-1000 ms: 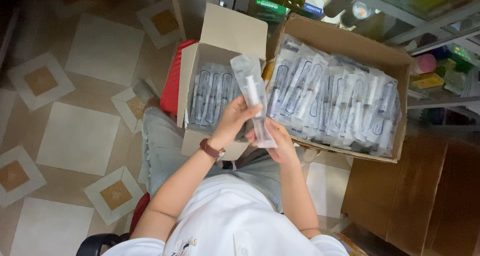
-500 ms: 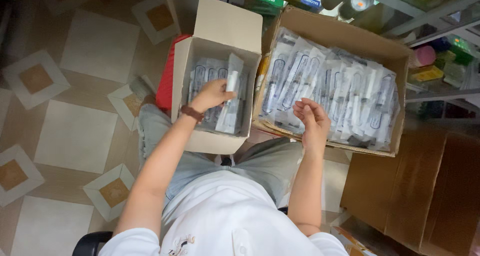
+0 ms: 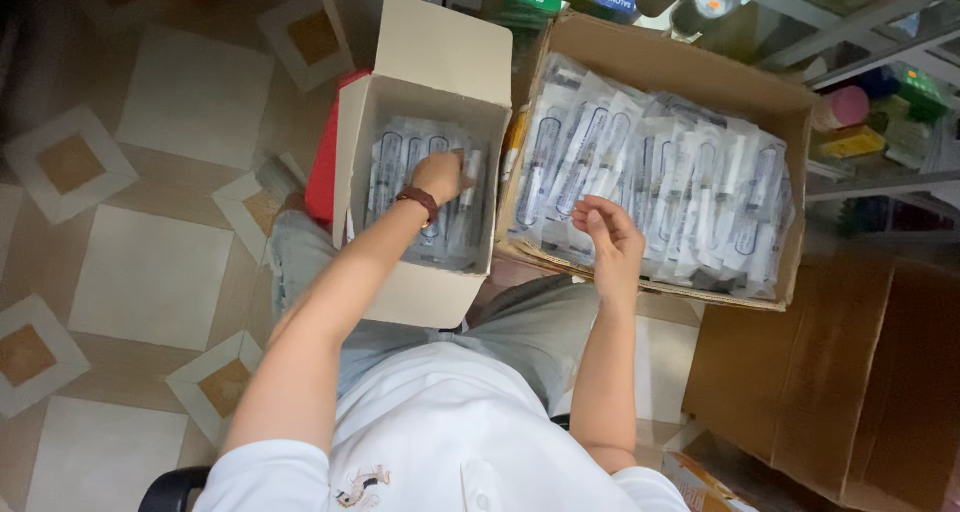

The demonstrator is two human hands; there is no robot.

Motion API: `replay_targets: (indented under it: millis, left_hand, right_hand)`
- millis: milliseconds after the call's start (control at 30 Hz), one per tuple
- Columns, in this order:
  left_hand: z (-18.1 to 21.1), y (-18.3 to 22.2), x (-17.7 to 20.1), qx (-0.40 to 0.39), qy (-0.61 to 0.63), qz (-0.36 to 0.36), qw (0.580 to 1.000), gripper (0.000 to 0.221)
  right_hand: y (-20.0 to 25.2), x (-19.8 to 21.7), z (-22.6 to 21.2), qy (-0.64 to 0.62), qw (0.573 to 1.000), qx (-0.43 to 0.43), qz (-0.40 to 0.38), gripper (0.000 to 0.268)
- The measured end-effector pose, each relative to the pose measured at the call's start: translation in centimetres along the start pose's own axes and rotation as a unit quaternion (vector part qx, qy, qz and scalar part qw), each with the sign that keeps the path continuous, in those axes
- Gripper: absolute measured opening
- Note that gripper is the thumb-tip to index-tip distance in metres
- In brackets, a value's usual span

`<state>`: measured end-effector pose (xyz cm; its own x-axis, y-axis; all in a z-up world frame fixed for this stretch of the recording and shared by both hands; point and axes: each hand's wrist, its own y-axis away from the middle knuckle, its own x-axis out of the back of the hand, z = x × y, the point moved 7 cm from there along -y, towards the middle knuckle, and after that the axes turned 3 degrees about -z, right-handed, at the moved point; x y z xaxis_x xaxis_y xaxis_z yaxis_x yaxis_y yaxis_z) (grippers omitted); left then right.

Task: The person opens a box of Efferalgan, removes a blister pack, and places the box on a shelf. They then handle cash, counting and folding bills, before transferring individually wrapped syringes from one cardboard box to another.

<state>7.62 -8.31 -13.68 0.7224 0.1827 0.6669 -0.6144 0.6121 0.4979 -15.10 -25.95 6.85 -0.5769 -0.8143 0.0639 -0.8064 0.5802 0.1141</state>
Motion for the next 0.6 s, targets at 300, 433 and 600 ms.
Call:
replay_targets:
  millis: [300, 433, 600]
  left_hand:
    - [0.1, 0.6, 1.2, 0.038, 0.013, 0.056, 0.998, 0.047]
    - [-0.1, -0.1, 0.2, 0.016, 0.051, 0.07, 0.996, 0.057]
    - [-0.9, -0.9, -0.7, -0.01, 0.079, 0.08, 0.994, 0.048]
  right_hand:
    - [-0.1, 0.3, 0.9, 0.001, 1.0, 0.016, -0.023, 0.023]
    - [0.1, 0.2, 0.7, 0.002, 1.0, 0.016, -0.024, 0.024]
    - [0.0, 0.3, 0.8, 0.005, 1.0, 0.014, -0.016, 0.023]
